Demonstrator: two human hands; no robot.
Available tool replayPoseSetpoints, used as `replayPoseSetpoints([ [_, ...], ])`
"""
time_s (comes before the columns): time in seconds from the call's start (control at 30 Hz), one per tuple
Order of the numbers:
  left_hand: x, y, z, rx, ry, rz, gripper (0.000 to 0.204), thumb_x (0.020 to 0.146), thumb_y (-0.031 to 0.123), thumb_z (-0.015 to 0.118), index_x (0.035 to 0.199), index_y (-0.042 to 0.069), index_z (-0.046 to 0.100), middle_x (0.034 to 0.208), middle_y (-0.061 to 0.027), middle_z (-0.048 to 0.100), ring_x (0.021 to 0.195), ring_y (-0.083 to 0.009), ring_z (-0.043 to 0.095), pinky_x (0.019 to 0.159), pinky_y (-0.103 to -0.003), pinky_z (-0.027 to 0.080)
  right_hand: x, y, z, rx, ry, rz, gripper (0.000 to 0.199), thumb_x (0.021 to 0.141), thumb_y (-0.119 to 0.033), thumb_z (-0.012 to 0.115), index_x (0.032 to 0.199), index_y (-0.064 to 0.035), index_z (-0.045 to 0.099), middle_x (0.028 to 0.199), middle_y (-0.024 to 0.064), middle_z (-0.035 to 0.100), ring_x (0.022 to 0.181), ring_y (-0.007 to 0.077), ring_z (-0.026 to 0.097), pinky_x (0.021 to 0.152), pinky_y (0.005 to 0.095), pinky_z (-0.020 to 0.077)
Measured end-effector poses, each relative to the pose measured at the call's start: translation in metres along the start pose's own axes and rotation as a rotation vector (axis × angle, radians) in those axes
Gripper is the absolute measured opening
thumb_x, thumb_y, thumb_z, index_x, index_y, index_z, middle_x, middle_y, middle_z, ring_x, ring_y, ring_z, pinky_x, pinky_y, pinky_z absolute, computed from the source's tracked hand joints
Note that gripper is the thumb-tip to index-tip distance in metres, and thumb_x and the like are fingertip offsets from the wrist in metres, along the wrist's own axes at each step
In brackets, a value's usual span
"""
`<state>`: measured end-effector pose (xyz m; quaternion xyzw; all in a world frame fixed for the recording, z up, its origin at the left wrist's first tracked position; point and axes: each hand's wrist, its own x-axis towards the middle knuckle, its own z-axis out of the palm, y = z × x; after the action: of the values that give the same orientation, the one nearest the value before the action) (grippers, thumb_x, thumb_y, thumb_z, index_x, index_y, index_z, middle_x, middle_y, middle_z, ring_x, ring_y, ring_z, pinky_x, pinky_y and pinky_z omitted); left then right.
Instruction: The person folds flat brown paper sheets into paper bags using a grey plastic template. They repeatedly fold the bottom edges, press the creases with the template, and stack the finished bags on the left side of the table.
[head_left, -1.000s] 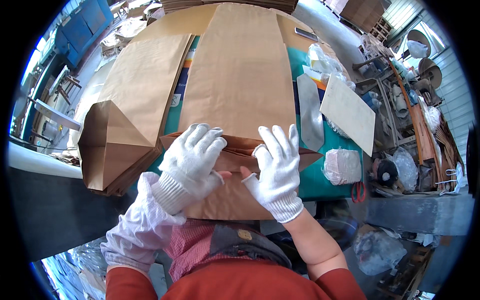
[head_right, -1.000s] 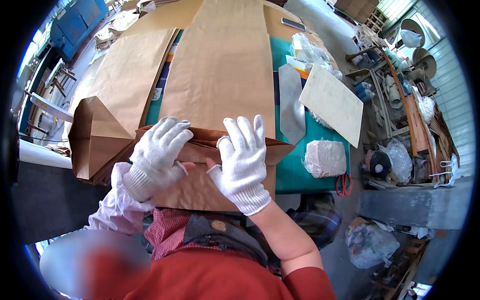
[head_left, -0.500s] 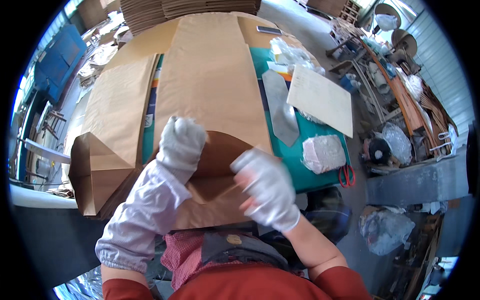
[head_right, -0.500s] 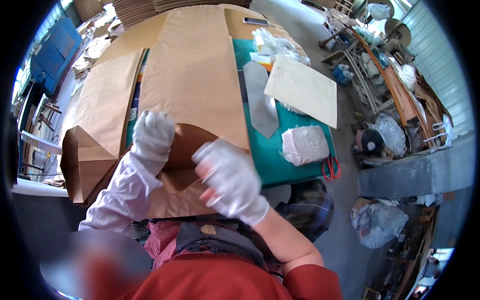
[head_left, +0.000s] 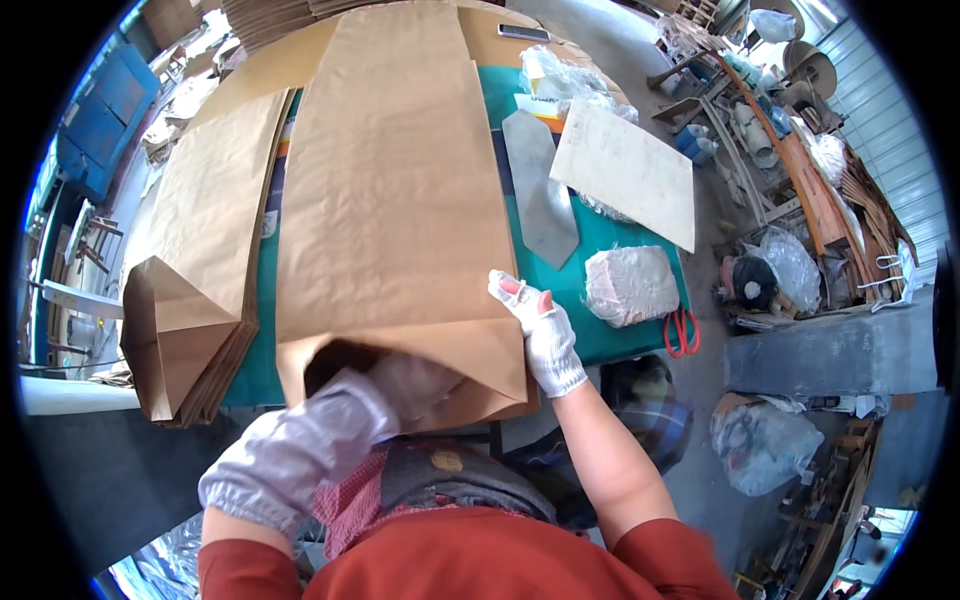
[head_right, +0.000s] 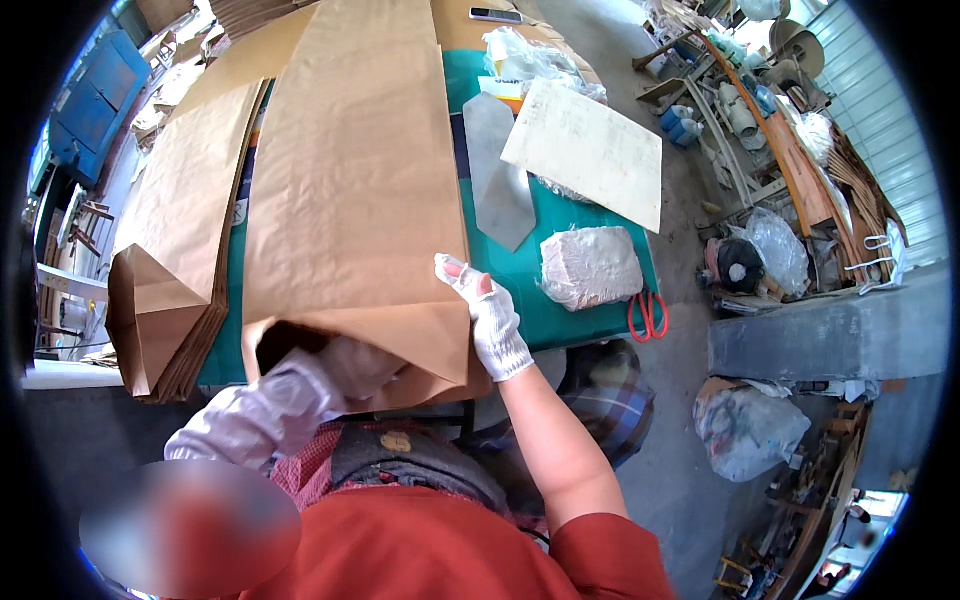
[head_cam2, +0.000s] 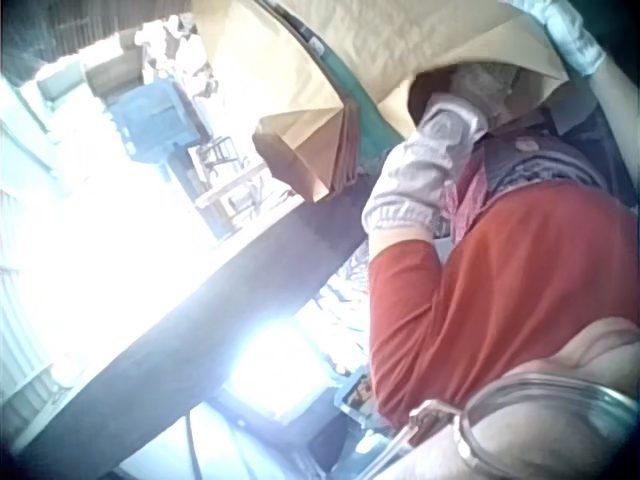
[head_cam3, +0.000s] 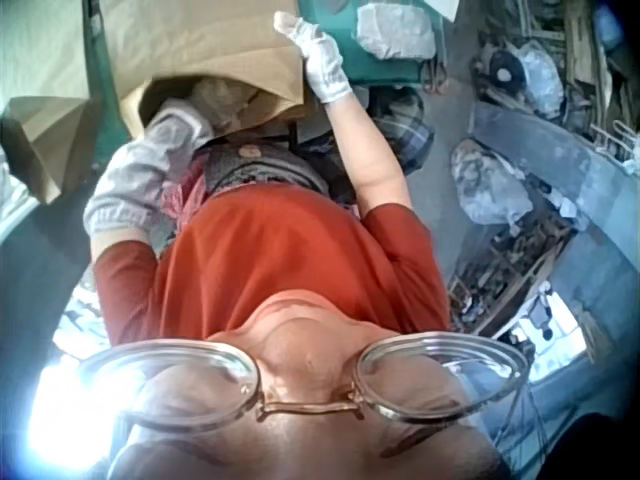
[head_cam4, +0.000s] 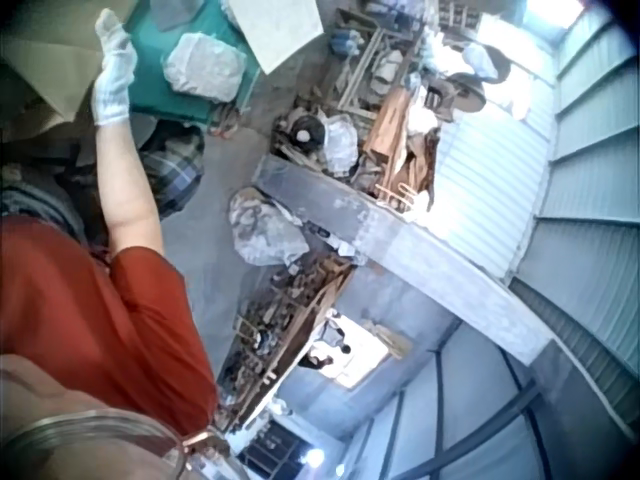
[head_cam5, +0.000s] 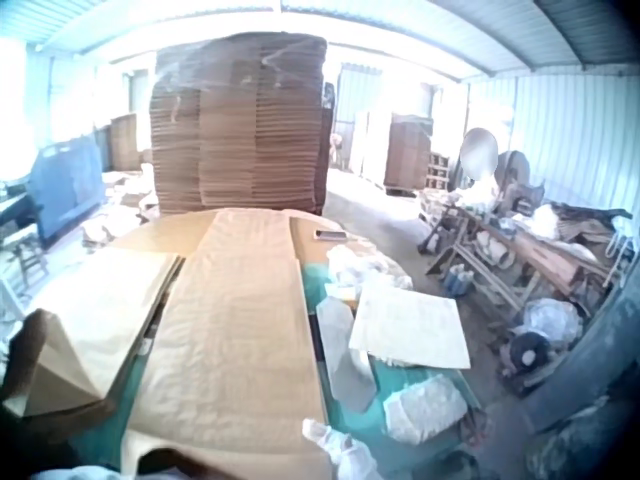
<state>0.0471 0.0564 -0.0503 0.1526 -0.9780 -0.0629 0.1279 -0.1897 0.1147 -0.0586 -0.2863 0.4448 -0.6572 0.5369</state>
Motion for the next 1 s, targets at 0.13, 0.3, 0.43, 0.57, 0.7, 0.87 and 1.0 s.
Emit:
replayPoseSetpoints([
  [0.13,0.059,-0.008,0.012,-0.349,-0.201,-0.088,0.044,0.093,0.031,0.062,0.131,0.009,0.065,0.132,-0.0133,0.066,0.117,-0.0348,0.064,0.099,-0.045,0.051,0.014,-0.001,-0.004,-0.189,-0.138,-0.043,0.062,0.108,-0.041,0.05,0.141,0.0106,0.052,0.152,0.0185,0.053,0.141,0.029,0.051,0.122,0.0381,0.0348],
  [0.3,0.063,-0.024,-0.022,0.103,-0.886,-0.011,0.056,0.092,0.035,0.064,0.138,0.005,0.059,0.139,-0.0139,0.062,0.134,-0.0336,0.051,0.112,-0.044,0.041,0.01,-0.004,0.017,-1.384,-0.318,-0.538,0.07,0.089,-0.029,0.073,0.148,0.0015,0.05,0.155,0.021,0.048,0.145,0.0378,0.044,0.125,0.0474,0.0295],
  [0.43,0.055,-0.071,-0.037,0.215,-0.497,-0.339,0.068,0.091,0.039,0.065,0.146,0.002,0.05,0.149,-0.0144,0.054,0.146,-0.0318,0.039,0.121,-0.041,0.03,0.009,0.007,0.029,-1.629,-0.249,-0.53,0.075,0.086,-0.035,0.075,0.145,0.0033,0.05,0.157,0.0216,0.045,0.147,0.0415,0.039,0.126,0.0508,0.0254],
  [0.57,0.051,-0.094,-0.017,0.239,-0.251,-0.477,0.067,0.089,0.036,0.067,0.145,0.002,0.052,0.154,-0.0124,0.048,0.143,-0.0322,0.04,0.12,-0.043,0.032,0.011,0.009,0.039,-1.666,-0.253,-0.526,0.075,0.083,-0.03,0.078,0.143,0.0042,0.05,0.156,0.0233,0.045,0.145,0.0428,0.041,0.126,0.0538,0.0254],
  [0.7,0.059,-0.087,-0.007,0.239,-0.174,-0.531,0.067,0.089,0.035,0.065,0.146,0.002,0.052,0.157,-0.0107,0.044,0.142,-0.0331,0.041,0.119,-0.044,0.033,0.013,0.014,0.043,-1.729,-0.197,-0.509,0.074,0.081,-0.028,0.079,0.141,0.0038,0.052,0.153,0.0218,0.047,0.143,0.042,0.042,0.125,0.0546,0.0265],
  [0.87,0.095,-0.072,-0.12,-0.103,-0.847,-0.658,0.071,0.095,0.043,0.06,0.15,0.0,0.046,0.153,-0.0161,0.049,0.14,-0.0372,0.046,0.119,-0.046,0.033,0.013,0.005,0.041,-1.716,-0.236,-0.555,0.069,0.075,-0.027,0.082,0.133,0.0048,0.057,0.146,0.0235,0.05,0.137,0.043,0.046,0.121,0.0564,0.032],
  [1.0,-0.013,-0.1,-0.182,-0.931,-0.02,-0.059,0.067,0.105,0.047,0.048,0.152,0.0,0.047,0.151,-0.0177,0.054,0.143,-0.0316,0.049,0.122,-0.04,0.032,0.0,-0.011,0.043,-1.686,-0.289,-0.49,0.069,0.071,-0.03,0.085,0.124,0.0067,0.061,0.141,0.0249,0.053,0.129,0.044,0.05,0.119,0.0549,0.0343],
])
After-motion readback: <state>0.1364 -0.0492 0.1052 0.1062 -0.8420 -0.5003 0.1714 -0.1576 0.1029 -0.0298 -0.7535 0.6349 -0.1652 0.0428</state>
